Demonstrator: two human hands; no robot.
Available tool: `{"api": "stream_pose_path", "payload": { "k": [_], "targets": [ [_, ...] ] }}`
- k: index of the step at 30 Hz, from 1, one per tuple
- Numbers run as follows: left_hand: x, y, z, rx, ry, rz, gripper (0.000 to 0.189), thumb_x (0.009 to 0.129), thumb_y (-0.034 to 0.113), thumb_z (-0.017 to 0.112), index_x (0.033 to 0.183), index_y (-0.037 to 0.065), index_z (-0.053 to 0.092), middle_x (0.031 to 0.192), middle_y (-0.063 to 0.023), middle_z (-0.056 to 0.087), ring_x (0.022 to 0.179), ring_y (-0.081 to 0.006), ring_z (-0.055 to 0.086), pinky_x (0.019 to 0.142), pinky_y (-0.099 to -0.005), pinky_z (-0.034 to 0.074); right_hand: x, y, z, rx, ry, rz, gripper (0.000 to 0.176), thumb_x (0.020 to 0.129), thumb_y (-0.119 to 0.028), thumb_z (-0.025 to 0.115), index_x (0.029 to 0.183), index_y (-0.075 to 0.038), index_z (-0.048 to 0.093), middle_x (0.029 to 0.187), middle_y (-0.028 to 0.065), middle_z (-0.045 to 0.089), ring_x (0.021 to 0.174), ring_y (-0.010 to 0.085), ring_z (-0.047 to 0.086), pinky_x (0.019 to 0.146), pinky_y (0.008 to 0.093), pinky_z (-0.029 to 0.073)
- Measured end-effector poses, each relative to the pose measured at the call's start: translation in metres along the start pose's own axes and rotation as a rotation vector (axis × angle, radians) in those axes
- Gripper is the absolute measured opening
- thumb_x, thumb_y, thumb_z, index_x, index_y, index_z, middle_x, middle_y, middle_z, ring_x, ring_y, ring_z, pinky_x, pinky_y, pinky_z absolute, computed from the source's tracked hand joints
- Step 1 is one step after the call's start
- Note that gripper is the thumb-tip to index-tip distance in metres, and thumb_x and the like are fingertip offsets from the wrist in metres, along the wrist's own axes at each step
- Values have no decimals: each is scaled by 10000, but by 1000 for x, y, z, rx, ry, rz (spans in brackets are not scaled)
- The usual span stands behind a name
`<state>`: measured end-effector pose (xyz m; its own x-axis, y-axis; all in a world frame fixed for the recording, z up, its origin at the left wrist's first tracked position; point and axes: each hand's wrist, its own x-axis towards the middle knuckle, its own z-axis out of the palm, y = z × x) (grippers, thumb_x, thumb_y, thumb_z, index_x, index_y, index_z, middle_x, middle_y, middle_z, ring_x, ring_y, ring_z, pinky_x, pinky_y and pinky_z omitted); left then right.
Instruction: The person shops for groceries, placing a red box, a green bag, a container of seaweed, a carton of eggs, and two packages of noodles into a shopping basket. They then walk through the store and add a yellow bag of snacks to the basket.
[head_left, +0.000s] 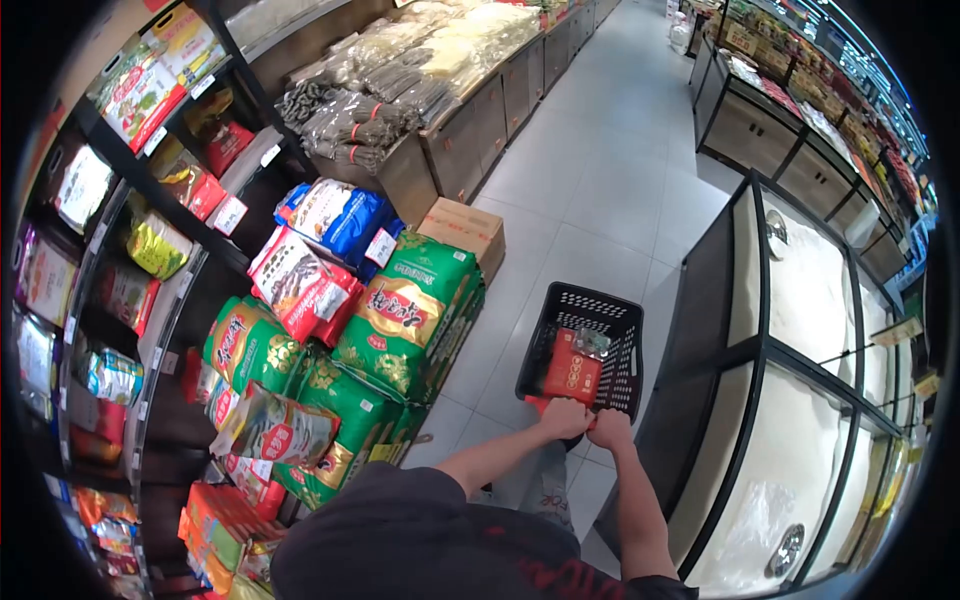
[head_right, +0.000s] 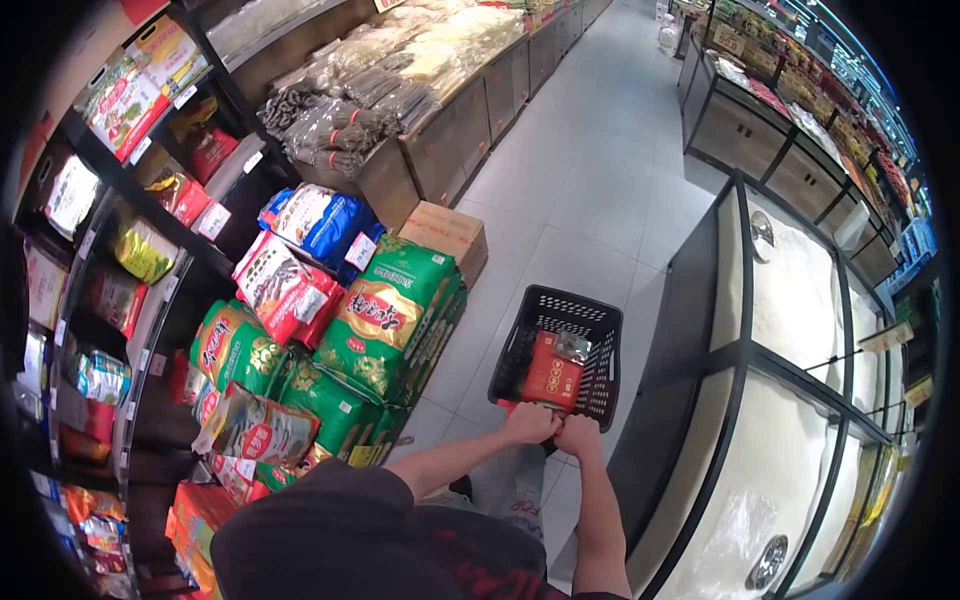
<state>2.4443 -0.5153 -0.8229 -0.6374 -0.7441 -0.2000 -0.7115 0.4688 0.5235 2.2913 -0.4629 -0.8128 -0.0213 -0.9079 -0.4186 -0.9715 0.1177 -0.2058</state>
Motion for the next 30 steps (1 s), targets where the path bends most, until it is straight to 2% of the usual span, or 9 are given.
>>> {"api": "stream_pose_path", "payload": {
  "k": [6, 7, 12, 16, 19, 24, 30],
  "targets": [
    [159, -14, -58, 38, -30, -67, 496, 923, 404, 464, 746, 25, 729, 767, -212, 706, 740, -379, 708, 711, -500, 558, 139, 52, -81, 36, 63, -68, 280, 741, -326, 637, 865, -100, 744, 826, 182, 721, 793, 357, 718, 769, 469, 572],
    [180, -18, -67, 35, -59, -90, 505, 922, 416, 462, 758, 22, 731, 784, -216, 708, 754, -382, 708, 721, -503, 556, 165, 61, -94, 41, 20, -83, 351, 752, -355, 630, 824, -28, 734, 851, 222, 711, 824, 379, 707, 769, 475, 568],
    [300, -40, -110, 26, -23, -155, 532, 914, 443, 457, 783, 8, 732, 807, -225, 708, 762, -386, 705, 737, -499, 554, 283, 94, -160, -12, -37, -154, 355, 761, -357, 620, 837, -28, 732, 874, 214, 717, 844, 381, 705, 779, 473, 566],
    [395, -69, -141, -25, 6, -164, 538, 912, 441, 457, 762, 0, 725, 781, -223, 702, 742, -383, 701, 726, -493, 552, 384, 116, -199, -10, -5, -147, 339, 763, -349, 621, 823, -36, 733, 845, 207, 717, 835, 386, 704, 785, 478, 562],
    [463, -93, -162, -74, 65, -122, 525, 910, 429, 459, 748, 8, 728, 764, -218, 700, 724, -377, 699, 701, -494, 550, 457, 130, -228, -60, -39, -142, 339, 771, -347, 611, 832, -37, 735, 845, 210, 717, 838, 382, 707, 795, 475, 563],
    [572, -136, -215, -79, 76, -158, 502, 906, 410, 461, 756, 21, 740, 767, -202, 710, 720, -363, 707, 683, -492, 557, 569, 129, -296, -98, -70, -86, 342, 773, -341, 611, 833, -27, 732, 851, 216, 715, 845, 379, 709, 801, 475, 564],
    [698, -189, -278, -121, 12, -185, 491, 912, 389, 447, 781, 26, 750, 793, -201, 721, 745, -353, 719, 689, -485, 568, 707, 138, -358, -114, -58, -127, 303, 759, -318, 627, 782, -35, 731, 825, 213, 714, 803, 381, 707, 775, 487, 567]
  ]
}}
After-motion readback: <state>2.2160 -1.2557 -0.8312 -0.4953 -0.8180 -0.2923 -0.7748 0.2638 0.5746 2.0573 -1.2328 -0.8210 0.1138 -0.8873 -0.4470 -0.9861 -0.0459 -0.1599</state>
